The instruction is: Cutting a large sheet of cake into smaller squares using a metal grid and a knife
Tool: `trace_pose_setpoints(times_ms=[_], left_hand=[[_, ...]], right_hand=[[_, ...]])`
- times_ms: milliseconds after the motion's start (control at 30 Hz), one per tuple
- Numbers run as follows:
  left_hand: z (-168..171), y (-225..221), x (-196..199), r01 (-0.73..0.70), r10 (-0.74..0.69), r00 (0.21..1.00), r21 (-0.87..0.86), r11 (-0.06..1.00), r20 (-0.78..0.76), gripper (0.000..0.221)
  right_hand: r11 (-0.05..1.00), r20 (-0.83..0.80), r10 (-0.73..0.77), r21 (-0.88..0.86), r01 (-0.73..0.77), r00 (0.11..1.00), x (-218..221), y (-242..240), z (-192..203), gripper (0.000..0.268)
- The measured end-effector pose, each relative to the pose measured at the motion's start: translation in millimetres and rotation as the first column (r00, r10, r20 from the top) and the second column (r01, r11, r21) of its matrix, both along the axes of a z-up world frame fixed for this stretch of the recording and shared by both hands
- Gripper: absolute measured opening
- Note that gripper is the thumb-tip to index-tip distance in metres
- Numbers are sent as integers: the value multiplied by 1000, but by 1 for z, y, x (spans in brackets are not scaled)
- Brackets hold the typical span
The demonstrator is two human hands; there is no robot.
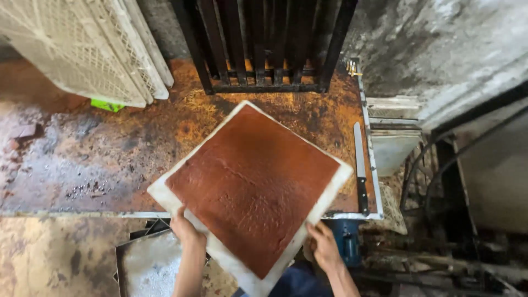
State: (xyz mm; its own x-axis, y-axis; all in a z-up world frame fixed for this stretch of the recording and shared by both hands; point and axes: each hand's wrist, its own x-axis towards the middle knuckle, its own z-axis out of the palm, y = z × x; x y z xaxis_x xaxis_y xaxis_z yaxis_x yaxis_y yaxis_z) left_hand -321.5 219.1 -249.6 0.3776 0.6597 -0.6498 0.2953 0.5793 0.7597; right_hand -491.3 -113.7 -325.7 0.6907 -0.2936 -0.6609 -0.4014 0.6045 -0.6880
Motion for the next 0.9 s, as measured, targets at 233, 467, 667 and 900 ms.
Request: trace_pose_setpoints(times_ms=[233,467,667,900], left_hand=[[-46,-28,143,585,-599,799,164,794,51,40],[-78,-61,262,753,-926,335,639,153,-173,58],[32,-76,206,436,-982,155,899,-30,-108,65],[115,-85,368,145,-940,272,957,253,207,75]], right_hand=[[979,67,-175,114,167,982,-42,55,-30,6],[843,-52,537,-7,-538,842,-2,38,39,47],[996,-21,12,-89,-14,1000,54,-41,119,28],[537,643,177,-698,474,745,315,-261,220,26]])
